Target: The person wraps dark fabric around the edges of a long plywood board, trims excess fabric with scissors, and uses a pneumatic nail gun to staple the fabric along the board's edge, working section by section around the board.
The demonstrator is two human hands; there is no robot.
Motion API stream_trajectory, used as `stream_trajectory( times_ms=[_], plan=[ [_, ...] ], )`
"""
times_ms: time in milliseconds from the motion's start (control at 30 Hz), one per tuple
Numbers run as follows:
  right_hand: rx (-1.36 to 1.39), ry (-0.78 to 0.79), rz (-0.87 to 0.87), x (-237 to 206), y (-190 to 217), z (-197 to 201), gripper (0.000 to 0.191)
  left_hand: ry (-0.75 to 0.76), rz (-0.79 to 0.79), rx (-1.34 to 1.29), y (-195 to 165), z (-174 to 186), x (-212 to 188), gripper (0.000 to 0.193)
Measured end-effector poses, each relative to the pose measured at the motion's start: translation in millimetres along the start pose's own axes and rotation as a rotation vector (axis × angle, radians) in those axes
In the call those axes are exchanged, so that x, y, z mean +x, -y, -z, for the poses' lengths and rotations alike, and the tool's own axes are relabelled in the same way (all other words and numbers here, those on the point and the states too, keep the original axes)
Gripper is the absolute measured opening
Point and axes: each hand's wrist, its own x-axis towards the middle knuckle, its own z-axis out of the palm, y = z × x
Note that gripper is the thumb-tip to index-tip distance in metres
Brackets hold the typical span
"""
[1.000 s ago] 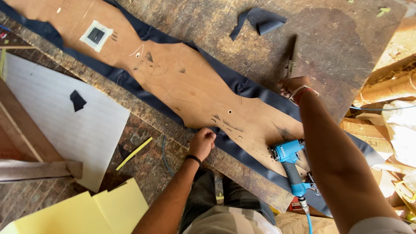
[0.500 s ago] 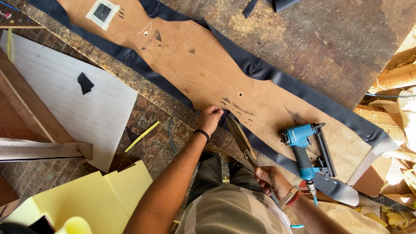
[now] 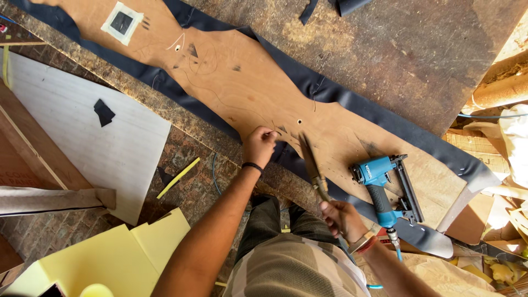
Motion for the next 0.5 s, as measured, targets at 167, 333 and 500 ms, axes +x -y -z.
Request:
stream_trajectory(
  times_ms=[167,333,500],
  plan=[
    [0.000,-0.136,0.064,3,45,27,0.052,-0.046,-0.268,0.135,-50,-65,27,0.016],
    [0.023,-0.150,0.062,6,82,44,0.053,-0.055,-0.055,0.366,-95,-113,57,0.027],
    [-0.006,-0.121,0.058,10,104,49,0.053,-0.098,-0.151,0.498,-94,-113,70,0.015]
  ],
)
